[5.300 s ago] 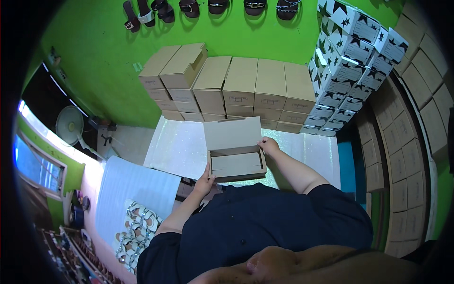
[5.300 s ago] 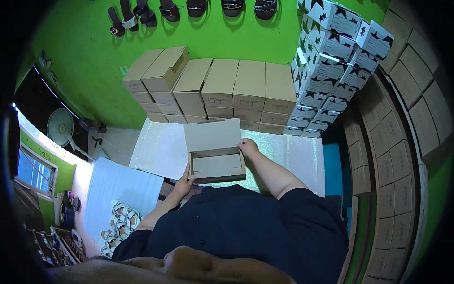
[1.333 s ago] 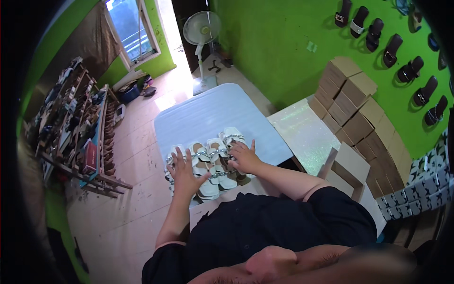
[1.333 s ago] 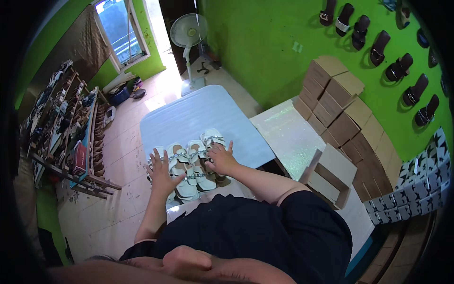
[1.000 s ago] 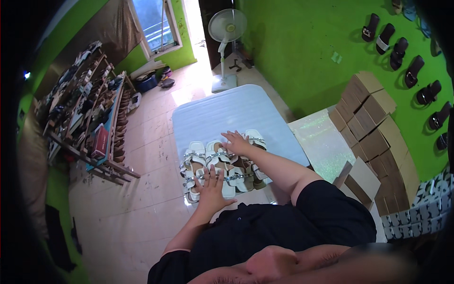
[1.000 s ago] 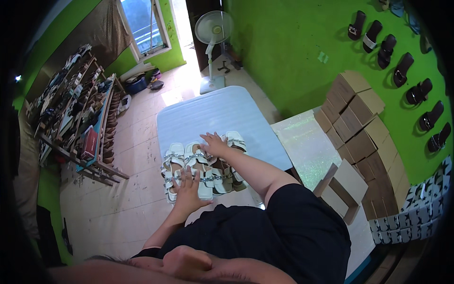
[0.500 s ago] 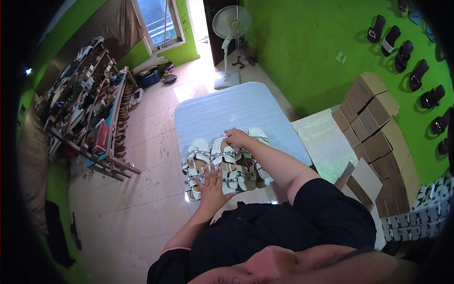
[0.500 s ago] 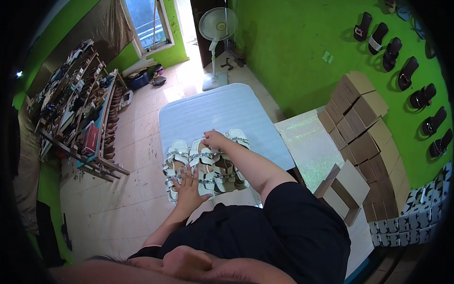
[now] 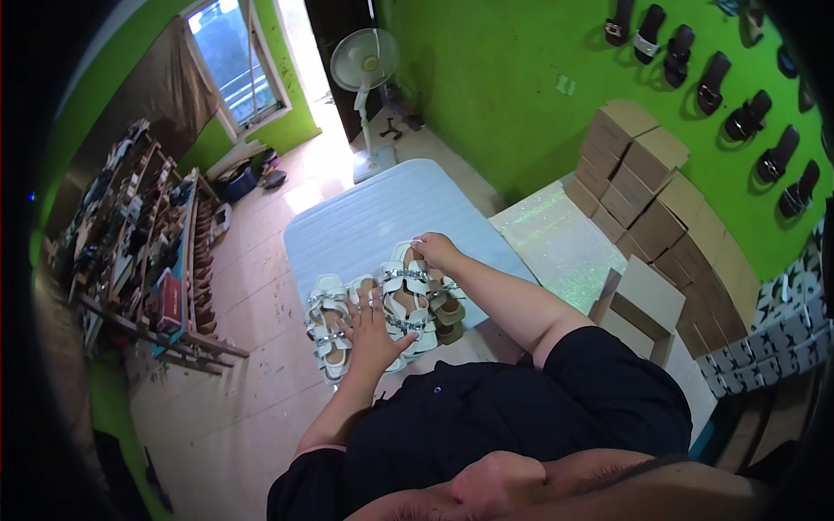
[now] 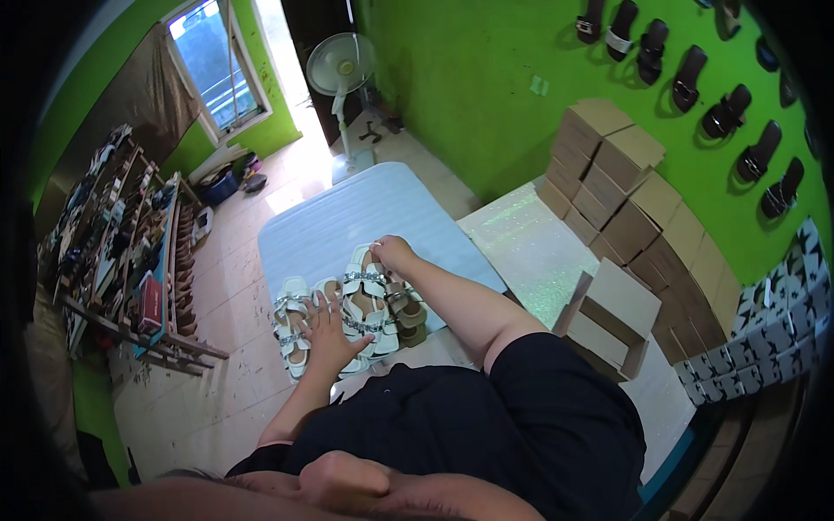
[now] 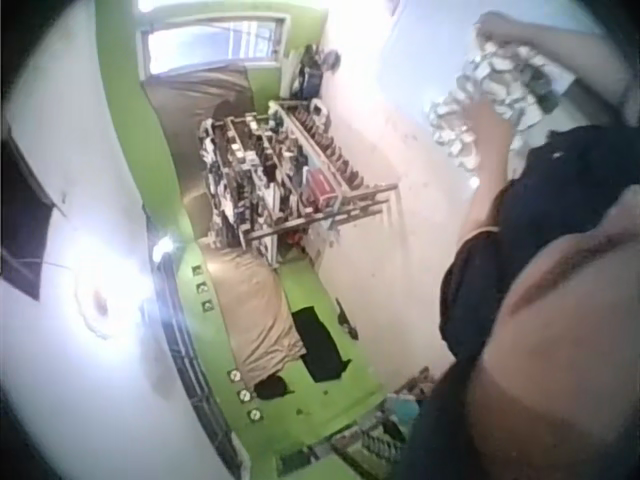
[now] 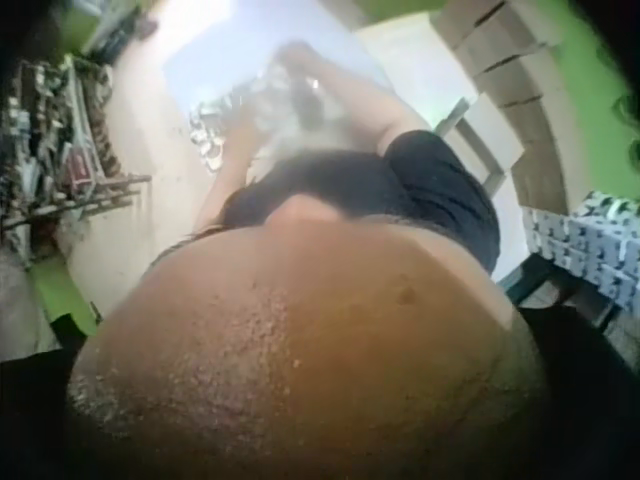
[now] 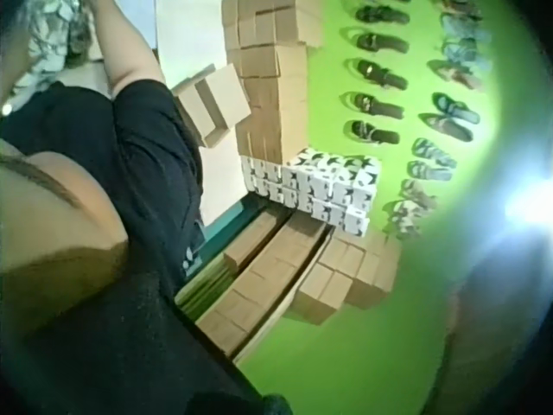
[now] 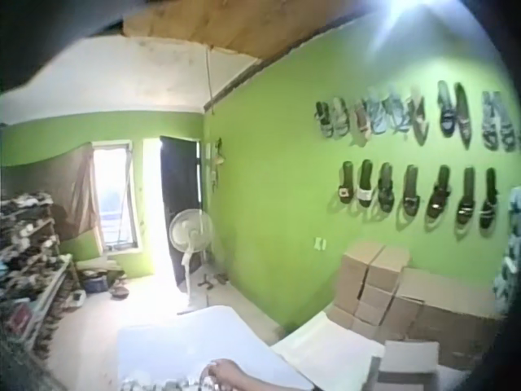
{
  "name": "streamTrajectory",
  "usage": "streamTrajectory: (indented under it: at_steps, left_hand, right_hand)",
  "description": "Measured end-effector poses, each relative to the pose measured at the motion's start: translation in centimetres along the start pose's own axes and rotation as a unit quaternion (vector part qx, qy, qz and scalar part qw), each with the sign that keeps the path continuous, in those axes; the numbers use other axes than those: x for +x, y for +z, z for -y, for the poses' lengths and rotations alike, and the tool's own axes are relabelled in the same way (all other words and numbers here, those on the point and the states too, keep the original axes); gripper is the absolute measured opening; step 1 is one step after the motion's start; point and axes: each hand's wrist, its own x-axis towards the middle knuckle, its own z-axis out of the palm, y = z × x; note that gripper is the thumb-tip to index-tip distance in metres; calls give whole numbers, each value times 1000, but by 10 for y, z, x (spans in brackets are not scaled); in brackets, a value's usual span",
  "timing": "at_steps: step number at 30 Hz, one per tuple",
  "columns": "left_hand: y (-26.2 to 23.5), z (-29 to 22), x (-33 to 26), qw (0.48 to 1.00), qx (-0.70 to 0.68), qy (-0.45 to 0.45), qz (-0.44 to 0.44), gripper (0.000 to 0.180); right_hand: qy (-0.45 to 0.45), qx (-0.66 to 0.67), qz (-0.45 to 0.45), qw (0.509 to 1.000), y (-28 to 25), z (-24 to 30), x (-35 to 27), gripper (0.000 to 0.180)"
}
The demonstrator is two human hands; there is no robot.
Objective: Packing finished white sandals into shoe boxes and organizing them in a warehouse setting.
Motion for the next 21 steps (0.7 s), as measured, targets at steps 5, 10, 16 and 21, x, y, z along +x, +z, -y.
streamTrajectory:
  at_steps: [5,10,16,21]
  left_hand:
    - [13,-41,14,999,17,46,21,123]
    - [19,-96,20,993,19,116,20,122]
    - [37,-186,14,979,28,198,40,118]
    - [69,-271,1,962,33,264,69,114]
  right_hand:
    - [-8,-149,-108,983,-70,1,-35,32]
    - [30,-107,-231,967,-171,-20,-92,31]
    - [39,-88,-498,862,-321,-82,-208,27]
    - [17,23,-630,776,-426,-159,-334,26]
